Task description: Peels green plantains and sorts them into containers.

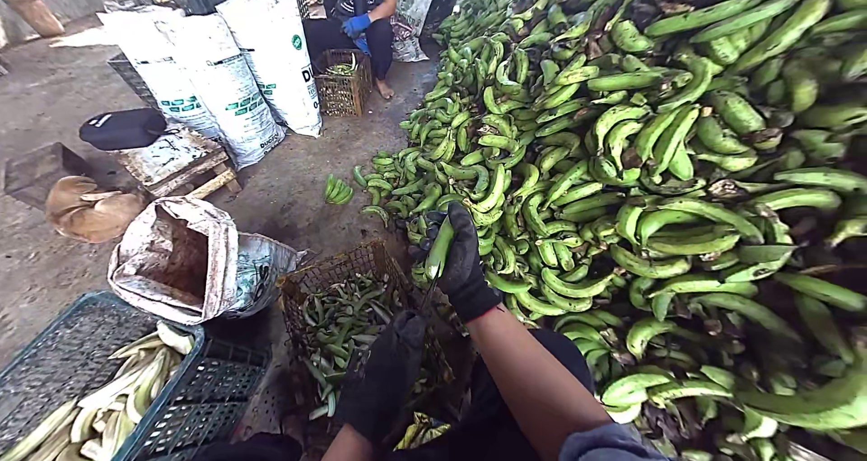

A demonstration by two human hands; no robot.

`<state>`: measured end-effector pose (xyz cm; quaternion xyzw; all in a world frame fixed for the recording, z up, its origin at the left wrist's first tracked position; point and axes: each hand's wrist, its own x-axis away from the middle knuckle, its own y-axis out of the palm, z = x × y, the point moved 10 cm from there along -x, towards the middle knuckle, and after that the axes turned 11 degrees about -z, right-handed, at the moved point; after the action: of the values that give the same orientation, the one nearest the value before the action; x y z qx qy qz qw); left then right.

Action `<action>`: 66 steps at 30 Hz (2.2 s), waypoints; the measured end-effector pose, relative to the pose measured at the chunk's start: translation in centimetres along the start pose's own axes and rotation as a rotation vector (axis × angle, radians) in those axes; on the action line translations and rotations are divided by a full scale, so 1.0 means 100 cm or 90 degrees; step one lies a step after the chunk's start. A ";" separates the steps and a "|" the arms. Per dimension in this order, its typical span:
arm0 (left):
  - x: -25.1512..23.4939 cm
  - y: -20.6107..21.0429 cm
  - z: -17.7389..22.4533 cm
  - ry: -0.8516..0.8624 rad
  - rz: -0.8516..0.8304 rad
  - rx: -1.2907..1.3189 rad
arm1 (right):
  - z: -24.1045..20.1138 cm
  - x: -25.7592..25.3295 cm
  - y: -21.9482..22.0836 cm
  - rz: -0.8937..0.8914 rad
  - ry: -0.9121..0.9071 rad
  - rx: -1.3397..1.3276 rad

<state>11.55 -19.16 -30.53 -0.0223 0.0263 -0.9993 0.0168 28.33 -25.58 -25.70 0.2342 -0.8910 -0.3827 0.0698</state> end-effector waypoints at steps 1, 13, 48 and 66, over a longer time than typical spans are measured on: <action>0.000 0.000 -0.002 0.004 -0.003 0.003 | -0.001 0.000 0.000 0.004 -0.008 -0.001; -0.012 -0.015 -0.009 -0.013 0.030 -0.043 | 0.031 0.014 0.017 0.025 0.105 -0.080; 0.000 -0.093 0.013 -0.257 0.054 -0.603 | 0.098 0.057 0.046 -0.402 0.337 0.083; 0.176 -0.355 0.018 0.285 0.697 0.470 | 0.185 -0.016 0.312 -0.512 0.109 0.460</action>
<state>-7.13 15.53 -26.10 0.2081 -0.3047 -0.7713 0.5186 12.77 5.78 -16.21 0.5958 -0.7971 -0.0284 -0.0946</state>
